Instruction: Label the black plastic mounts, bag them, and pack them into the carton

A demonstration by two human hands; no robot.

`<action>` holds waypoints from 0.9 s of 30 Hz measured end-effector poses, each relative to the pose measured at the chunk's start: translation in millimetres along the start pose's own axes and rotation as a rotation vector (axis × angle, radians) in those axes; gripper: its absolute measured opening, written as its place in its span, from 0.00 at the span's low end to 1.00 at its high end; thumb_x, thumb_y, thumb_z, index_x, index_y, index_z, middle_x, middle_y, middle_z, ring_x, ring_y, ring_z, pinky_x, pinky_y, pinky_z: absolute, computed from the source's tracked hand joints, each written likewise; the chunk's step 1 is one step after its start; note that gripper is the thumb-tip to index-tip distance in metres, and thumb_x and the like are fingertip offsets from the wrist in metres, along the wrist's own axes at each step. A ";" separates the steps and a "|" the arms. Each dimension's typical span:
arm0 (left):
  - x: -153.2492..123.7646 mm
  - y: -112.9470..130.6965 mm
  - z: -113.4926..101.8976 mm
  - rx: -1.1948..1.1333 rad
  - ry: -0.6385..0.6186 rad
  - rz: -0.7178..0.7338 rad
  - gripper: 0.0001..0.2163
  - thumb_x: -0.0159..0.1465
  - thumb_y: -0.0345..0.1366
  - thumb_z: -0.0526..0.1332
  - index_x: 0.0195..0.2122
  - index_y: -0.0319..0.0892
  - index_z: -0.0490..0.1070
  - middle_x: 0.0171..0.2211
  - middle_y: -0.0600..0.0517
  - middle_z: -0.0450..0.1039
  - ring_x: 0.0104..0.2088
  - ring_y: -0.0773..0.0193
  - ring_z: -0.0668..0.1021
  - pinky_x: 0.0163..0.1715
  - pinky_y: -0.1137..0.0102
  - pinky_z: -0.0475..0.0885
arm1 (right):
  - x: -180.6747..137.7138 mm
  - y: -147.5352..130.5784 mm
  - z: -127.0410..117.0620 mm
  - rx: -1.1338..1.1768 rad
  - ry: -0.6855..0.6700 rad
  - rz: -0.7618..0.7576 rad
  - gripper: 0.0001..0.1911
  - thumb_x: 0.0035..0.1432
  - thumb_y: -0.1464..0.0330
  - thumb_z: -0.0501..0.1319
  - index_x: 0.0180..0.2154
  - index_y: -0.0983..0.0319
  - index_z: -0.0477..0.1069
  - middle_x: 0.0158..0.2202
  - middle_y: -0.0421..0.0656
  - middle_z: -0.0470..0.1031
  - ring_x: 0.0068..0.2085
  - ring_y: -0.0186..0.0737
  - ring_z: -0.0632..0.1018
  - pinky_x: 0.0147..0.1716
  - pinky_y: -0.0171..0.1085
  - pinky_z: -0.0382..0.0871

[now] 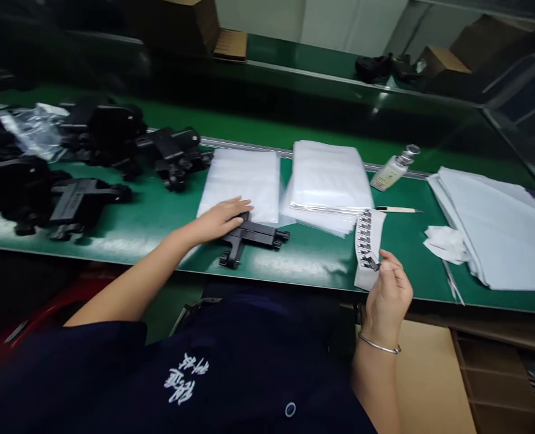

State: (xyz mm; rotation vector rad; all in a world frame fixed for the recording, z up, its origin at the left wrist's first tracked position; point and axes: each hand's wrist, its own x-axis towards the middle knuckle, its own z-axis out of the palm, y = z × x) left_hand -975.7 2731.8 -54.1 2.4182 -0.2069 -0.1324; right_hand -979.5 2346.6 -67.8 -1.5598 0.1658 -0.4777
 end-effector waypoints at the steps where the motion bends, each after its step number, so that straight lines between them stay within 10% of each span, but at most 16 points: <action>1: -6.1 -7.7 5.0 -0.016 -0.004 -0.004 0.22 0.66 0.43 0.50 0.58 0.43 0.69 0.66 0.46 0.60 0.70 0.50 0.55 0.68 0.52 0.51 | -4.0 -1.2 14.4 -0.023 -0.098 0.006 0.10 0.55 0.62 0.63 0.27 0.61 0.71 0.46 0.48 0.75 0.51 0.48 0.75 0.55 0.51 0.65; 8: -24.6 25.9 72.5 -0.103 0.181 -0.022 0.19 0.68 0.34 0.48 0.58 0.43 0.66 0.64 0.44 0.60 0.70 0.50 0.53 0.67 0.48 0.53 | -35.8 -17.3 116.5 -0.326 -0.751 0.025 0.10 0.56 0.63 0.60 0.25 0.58 0.70 0.48 0.47 0.76 0.57 0.50 0.71 0.59 0.52 0.58; 27: -20.8 33.4 76.9 -0.195 0.206 0.022 0.18 0.67 0.30 0.49 0.57 0.41 0.66 0.64 0.42 0.59 0.69 0.46 0.54 0.67 0.47 0.55 | -31.3 -16.1 134.4 -0.521 -0.884 0.094 0.12 0.55 0.62 0.61 0.22 0.58 0.68 0.44 0.46 0.75 0.53 0.49 0.71 0.55 0.48 0.59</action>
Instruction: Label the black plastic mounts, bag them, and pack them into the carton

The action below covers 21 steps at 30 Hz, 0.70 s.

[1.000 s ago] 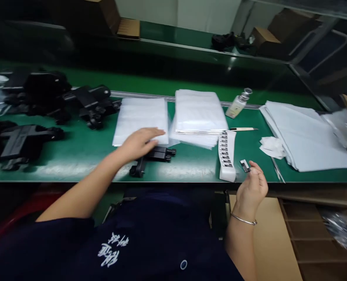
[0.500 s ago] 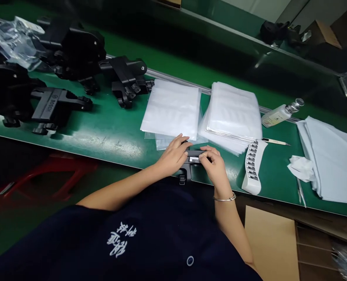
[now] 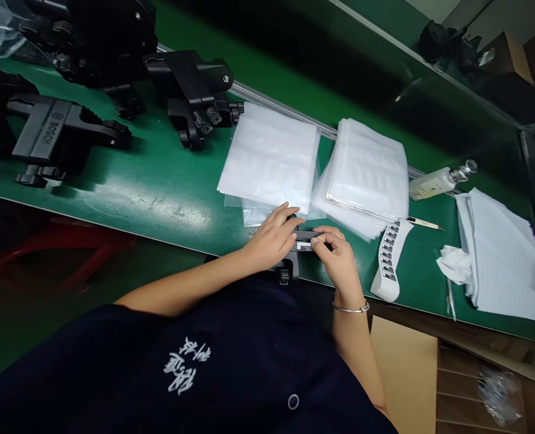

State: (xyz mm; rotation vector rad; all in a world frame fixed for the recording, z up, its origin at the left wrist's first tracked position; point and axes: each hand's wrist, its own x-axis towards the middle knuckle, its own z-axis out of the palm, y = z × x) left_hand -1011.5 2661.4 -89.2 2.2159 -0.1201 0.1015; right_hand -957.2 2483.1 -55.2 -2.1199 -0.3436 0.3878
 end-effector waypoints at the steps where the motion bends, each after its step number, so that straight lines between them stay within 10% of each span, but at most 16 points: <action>1: 0.0 0.1 -0.3 0.004 -0.002 -0.003 0.18 0.67 0.30 0.49 0.57 0.40 0.66 0.64 0.41 0.59 0.70 0.46 0.54 0.67 0.47 0.55 | 0.1 0.1 -0.1 0.001 -0.002 0.001 0.12 0.56 0.62 0.61 0.23 0.58 0.69 0.44 0.46 0.75 0.53 0.49 0.71 0.55 0.48 0.59; 11: -1.9 0.4 -3.1 -0.013 0.039 0.012 0.19 0.67 0.31 0.50 0.58 0.41 0.66 0.65 0.42 0.59 0.70 0.48 0.55 0.67 0.48 0.56 | -0.8 -3.5 0.8 -0.046 -0.002 -0.013 0.11 0.56 0.63 0.61 0.23 0.59 0.69 0.43 0.46 0.74 0.52 0.48 0.72 0.54 0.47 0.60; 21: -11.5 -25.6 -29.2 0.234 0.042 0.573 0.11 0.67 0.35 0.57 0.45 0.43 0.77 0.46 0.47 0.81 0.51 0.55 0.80 0.51 0.59 0.76 | 2.1 -2.9 1.8 -0.037 -0.011 -0.008 0.12 0.55 0.62 0.61 0.22 0.59 0.69 0.42 0.46 0.74 0.50 0.48 0.73 0.53 0.48 0.60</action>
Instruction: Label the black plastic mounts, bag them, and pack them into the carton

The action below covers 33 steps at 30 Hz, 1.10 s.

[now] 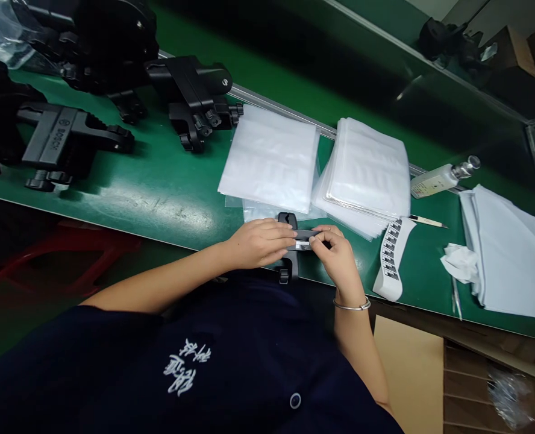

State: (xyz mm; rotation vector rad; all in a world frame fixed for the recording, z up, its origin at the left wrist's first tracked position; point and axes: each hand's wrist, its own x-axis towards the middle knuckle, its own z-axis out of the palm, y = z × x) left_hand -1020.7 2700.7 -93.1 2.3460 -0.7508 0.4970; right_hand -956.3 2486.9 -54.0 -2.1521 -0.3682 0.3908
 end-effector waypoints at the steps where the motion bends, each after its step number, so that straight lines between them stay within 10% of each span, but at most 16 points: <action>1: -1.3 -2.5 0.2 0.049 0.033 0.066 0.11 0.67 0.35 0.58 0.46 0.42 0.77 0.46 0.48 0.81 0.50 0.56 0.81 0.51 0.61 0.77 | 0.5 0.4 0.0 0.006 -0.003 0.004 0.12 0.54 0.62 0.61 0.22 0.59 0.68 0.42 0.46 0.74 0.50 0.48 0.73 0.53 0.48 0.60; 33: -6.5 -7.5 5.9 0.100 0.114 0.160 0.12 0.67 0.37 0.59 0.50 0.40 0.74 0.48 0.47 0.80 0.52 0.59 0.80 0.52 0.65 0.77 | -0.4 2.4 -0.4 0.060 -0.021 0.016 0.12 0.55 0.62 0.61 0.22 0.58 0.69 0.43 0.45 0.74 0.51 0.49 0.73 0.54 0.50 0.59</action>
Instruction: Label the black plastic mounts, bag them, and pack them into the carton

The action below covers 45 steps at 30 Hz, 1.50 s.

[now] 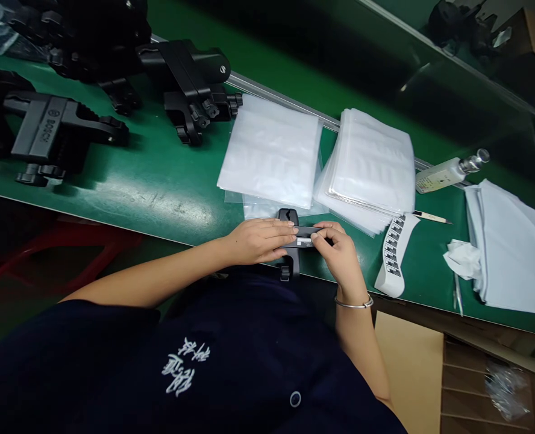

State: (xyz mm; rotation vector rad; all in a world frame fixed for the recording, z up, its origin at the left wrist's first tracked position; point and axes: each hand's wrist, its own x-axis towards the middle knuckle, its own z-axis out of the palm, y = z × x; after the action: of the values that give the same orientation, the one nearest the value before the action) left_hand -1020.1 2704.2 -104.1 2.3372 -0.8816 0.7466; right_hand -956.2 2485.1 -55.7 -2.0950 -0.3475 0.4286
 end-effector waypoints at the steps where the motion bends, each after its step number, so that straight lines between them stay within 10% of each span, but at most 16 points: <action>1: 0.0 -0.1 0.3 0.001 0.006 0.004 0.12 0.67 0.37 0.59 0.50 0.40 0.75 0.47 0.47 0.81 0.51 0.58 0.80 0.52 0.65 0.78 | 0.0 0.1 0.0 0.001 0.000 0.002 0.12 0.55 0.62 0.61 0.22 0.58 0.69 0.43 0.45 0.74 0.51 0.49 0.73 0.54 0.49 0.59; 45: -6.2 2.3 -1.2 -0.109 -0.199 -0.184 0.16 0.69 0.41 0.57 0.55 0.43 0.71 0.52 0.46 0.78 0.57 0.58 0.76 0.63 0.58 0.65 | -3.6 -2.9 0.7 0.022 0.002 0.003 0.11 0.57 0.64 0.61 0.24 0.58 0.70 0.43 0.45 0.74 0.52 0.47 0.73 0.56 0.49 0.61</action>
State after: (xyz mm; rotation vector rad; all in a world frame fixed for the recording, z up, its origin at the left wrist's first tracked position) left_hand -1026.0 2706.1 -106.7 2.3830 -0.7551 0.3869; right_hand -959.9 2485.6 -53.0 -2.0742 -0.3371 0.4302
